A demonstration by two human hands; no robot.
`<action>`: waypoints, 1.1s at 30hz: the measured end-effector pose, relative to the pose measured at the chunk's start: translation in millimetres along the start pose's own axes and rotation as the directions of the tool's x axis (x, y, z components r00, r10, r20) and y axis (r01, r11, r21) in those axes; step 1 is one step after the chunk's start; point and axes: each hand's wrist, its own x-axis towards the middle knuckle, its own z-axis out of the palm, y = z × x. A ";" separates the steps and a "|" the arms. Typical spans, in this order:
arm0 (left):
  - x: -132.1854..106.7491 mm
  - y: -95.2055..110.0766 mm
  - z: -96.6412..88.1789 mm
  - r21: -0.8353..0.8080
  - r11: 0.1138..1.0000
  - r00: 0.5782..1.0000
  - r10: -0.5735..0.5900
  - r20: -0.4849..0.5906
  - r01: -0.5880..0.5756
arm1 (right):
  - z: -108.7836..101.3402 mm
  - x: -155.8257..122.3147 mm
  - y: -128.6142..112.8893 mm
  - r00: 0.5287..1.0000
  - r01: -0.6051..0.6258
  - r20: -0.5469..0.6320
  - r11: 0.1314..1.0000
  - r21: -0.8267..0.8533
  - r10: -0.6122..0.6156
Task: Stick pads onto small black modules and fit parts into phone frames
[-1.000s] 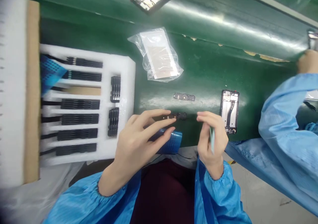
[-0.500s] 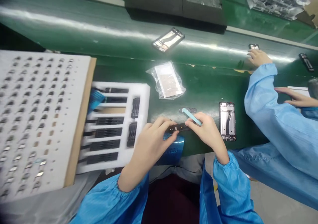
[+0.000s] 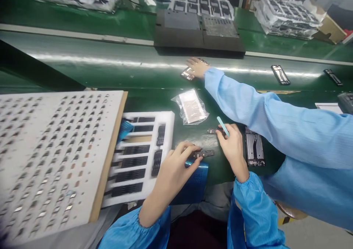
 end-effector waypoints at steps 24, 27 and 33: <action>-74.0 -6.3 -125.3 -0.843 0.437 0.888 -0.449 0.097 0.313 | -22.4 -87.0 -50.9 0.841 -0.034 0.465 0.830 0.557 -0.278; -103.1 -30.2 -159.0 -0.766 0.559 0.882 -0.471 0.020 0.316 | -18.7 -74.1 -77.3 0.821 -0.001 0.503 0.880 0.475 -0.271; -145.7 -80.1 -173.1 -0.475 0.780 0.856 -0.507 -0.099 0.407 | 23.6 -70.5 -128.9 0.844 0.131 0.487 0.967 0.219 -0.224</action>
